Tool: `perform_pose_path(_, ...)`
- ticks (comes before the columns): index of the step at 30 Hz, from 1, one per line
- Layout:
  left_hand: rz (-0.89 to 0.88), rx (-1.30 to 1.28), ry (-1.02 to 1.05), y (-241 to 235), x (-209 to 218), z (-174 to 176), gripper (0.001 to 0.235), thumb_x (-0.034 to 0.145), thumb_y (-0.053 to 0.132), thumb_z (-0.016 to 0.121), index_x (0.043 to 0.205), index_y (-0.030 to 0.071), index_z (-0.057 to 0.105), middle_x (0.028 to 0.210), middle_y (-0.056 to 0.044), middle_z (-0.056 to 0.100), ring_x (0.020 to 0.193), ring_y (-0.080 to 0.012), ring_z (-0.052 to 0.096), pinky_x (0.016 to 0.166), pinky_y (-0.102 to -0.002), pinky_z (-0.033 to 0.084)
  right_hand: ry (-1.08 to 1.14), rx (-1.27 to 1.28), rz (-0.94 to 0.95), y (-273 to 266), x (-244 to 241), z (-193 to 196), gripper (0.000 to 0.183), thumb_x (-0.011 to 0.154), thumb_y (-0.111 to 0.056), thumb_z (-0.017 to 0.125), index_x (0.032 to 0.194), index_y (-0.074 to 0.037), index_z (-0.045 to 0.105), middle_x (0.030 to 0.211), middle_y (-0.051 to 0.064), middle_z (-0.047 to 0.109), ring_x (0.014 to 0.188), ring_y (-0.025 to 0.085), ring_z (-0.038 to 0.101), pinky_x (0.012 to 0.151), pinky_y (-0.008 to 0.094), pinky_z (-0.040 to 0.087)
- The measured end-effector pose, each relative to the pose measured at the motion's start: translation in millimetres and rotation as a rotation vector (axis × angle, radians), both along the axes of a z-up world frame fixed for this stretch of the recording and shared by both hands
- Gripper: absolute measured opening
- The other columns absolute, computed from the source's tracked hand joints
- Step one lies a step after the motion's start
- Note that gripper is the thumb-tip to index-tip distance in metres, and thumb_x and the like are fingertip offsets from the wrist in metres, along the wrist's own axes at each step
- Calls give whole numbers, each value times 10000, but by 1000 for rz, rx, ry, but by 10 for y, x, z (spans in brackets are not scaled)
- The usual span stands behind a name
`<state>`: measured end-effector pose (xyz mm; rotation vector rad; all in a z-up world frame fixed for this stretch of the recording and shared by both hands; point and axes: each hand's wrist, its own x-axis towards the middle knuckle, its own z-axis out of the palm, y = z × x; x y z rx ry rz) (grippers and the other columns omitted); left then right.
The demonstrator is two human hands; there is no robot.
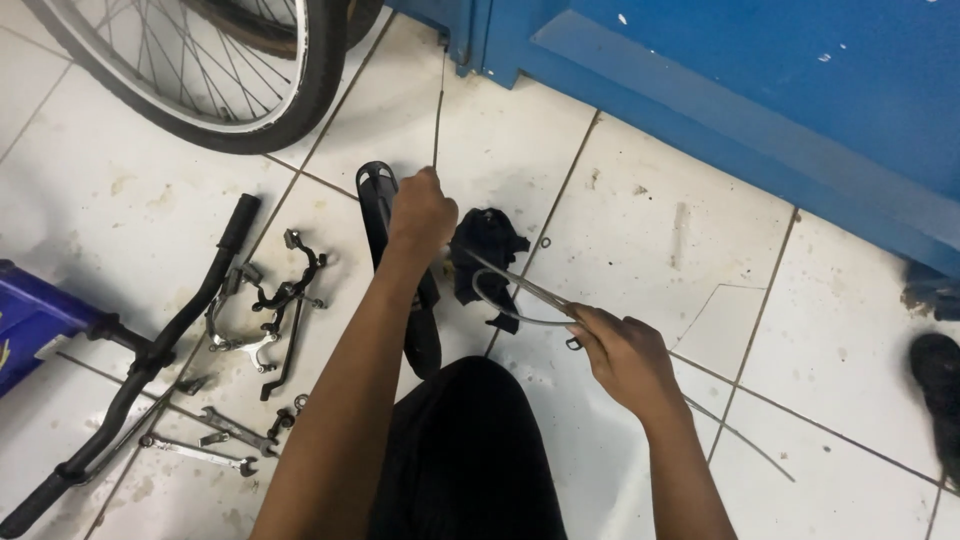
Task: The person sits on the floor assembling bicycle brake components. They use a wrench to tighten a bolt on a brake caliper, then use pliers to cut and adjust a brake cable, and finally use a screwdriver to tighten a screw on the brake assembly.
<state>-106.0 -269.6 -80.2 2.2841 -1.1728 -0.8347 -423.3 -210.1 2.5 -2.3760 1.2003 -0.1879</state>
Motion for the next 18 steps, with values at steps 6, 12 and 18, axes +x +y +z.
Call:
perform_pose_path(6, -86, 82, -39, 319, 322, 224, 484, 857, 83, 554, 1323, -34, 617, 1068, -271, 710, 936, -388, 740, 719, -489, 641, -29, -27, -43, 110, 56, -30, 230, 970, -229, 637, 1178, -186, 727, 879, 28, 803, 768, 229, 768, 705, 366, 586)
perform_pose_path(12, 176, -204, 623, 410, 185, 869, 724, 916, 53, 503, 1532, -117, 163, 1036, -211, 692, 823, -239, 737, 821, -334, 647, -57, 90, -261, 153, 131, 196, 229, 941, -221, 698, 1156, -182, 766, 915, 84, 810, 847, 317, 766, 765, 438, 587)
perform_pose_path(18, 169, -327, 856, 457, 76, 926, 659, 942, 154, 572, 1499, -123, 356, 1381, -319, 569, 1306, -402, 572, 1121, -485, 490, 110, -35, -340, -387, -195, -11, 176, 1027, -319, 671, 1084, -194, 780, 805, 80, 766, 802, 313, 748, 796, 424, 556)
